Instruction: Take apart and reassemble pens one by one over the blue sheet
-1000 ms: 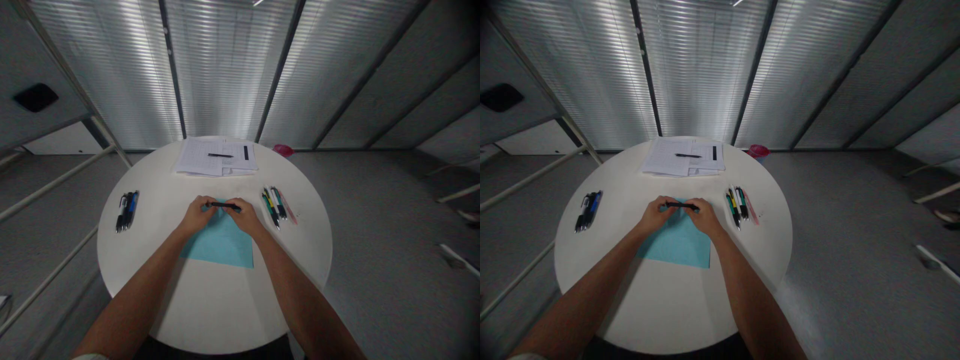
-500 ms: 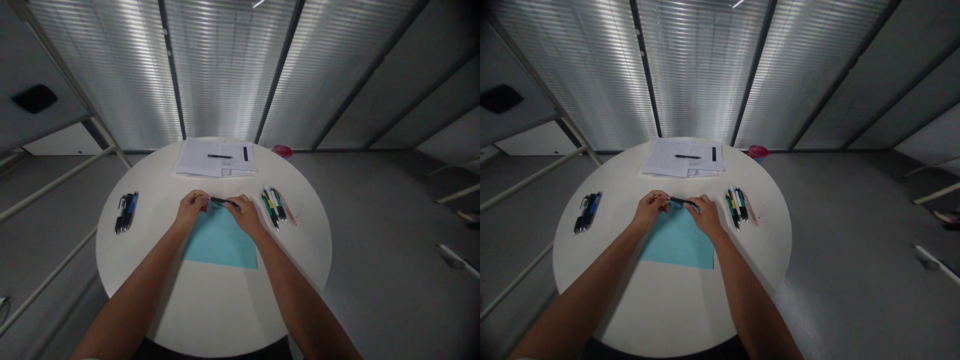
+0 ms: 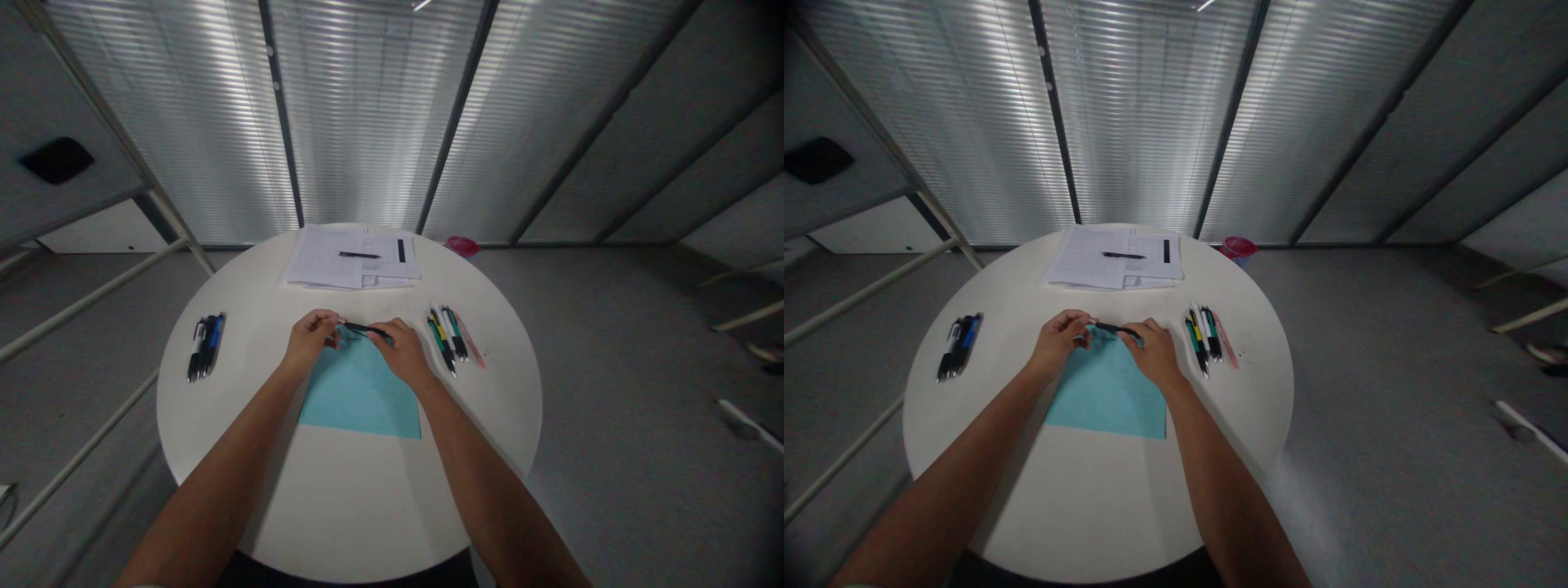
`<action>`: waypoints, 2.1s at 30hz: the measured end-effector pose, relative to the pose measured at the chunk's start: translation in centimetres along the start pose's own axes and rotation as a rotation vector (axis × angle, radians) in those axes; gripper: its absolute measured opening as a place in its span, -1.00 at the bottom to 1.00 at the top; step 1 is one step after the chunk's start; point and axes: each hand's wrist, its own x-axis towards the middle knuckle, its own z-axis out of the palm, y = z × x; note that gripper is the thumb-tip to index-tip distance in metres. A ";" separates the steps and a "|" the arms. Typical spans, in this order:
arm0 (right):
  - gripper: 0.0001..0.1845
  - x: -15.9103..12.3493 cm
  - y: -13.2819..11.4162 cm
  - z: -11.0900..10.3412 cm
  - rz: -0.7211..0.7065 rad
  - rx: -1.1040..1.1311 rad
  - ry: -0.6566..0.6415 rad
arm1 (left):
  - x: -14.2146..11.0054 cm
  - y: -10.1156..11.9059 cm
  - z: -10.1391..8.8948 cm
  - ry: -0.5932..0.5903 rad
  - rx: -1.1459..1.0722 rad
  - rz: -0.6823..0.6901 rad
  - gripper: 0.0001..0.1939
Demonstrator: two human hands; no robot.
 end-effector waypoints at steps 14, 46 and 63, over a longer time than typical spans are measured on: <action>-0.72 0.1 -0.4 -0.2 -0.013 0.014 -0.046 | -0.2 -0.2 0.2 -0.063 0.133 -0.011 -0.67; -0.68 -0.1 -0.3 0.2 -0.015 0.153 -0.105 | -1.1 0.8 0.1 -0.245 -0.115 -0.027 -0.63; -0.70 0.0 -0.2 0.3 -0.057 0.107 -0.076 | -1.2 1.2 -0.3 -0.281 0.118 0.128 -0.51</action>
